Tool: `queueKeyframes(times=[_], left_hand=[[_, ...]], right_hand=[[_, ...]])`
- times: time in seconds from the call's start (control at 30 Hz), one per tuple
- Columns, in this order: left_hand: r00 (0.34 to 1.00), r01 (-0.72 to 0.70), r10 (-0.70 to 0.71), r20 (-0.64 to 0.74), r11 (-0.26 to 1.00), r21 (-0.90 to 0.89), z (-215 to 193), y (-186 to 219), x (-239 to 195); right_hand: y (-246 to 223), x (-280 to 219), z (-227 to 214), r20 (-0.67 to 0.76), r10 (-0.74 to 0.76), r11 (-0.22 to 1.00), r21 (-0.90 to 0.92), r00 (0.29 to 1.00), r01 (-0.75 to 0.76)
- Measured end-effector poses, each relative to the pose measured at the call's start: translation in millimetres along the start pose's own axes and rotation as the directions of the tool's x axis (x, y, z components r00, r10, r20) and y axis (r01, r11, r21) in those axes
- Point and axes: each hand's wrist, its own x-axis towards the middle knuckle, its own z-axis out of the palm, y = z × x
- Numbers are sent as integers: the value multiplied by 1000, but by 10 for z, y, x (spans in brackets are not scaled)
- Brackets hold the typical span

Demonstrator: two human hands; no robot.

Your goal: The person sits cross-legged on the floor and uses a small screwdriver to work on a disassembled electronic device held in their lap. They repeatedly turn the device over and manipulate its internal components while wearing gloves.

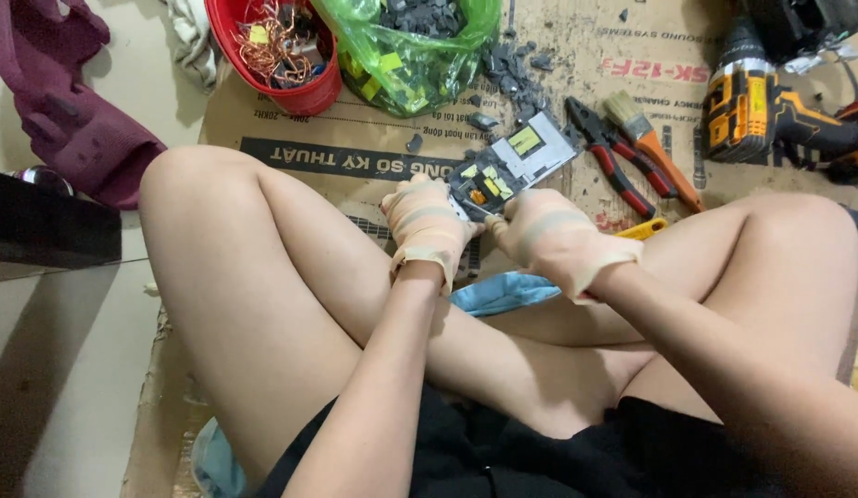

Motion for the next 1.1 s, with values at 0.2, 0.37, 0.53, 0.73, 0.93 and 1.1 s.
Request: queueKeyframes(times=[0.2,0.37,0.53,0.73,0.93,1.1], left_hand=[[1000,6,-6,19,1000,25,35,1,54],[1000,9,-10,20,1000,21,-39,27,-9],[1000,4,-4,10,1000,7,4,20,21],[1000,-8,8,11,1000,11,37,-5,73],[1000,3,-3,-12,1000,2,2,-8,5],[1000,9,-7,26,998,-59,-34,-22,-58]], right_hand=[[-53,25,-29,55,47,986,-164,997,-38],[143,196,202,105,133,807,567,986,-169],[126,176,244,-21,43,990,133,999,-40],[17,-40,148,-25,55,996,70,998,-53],[210,269,-360,516,-112,675,667,849,-316],[89,422,-764,472,-108,899,423,875,-117]])
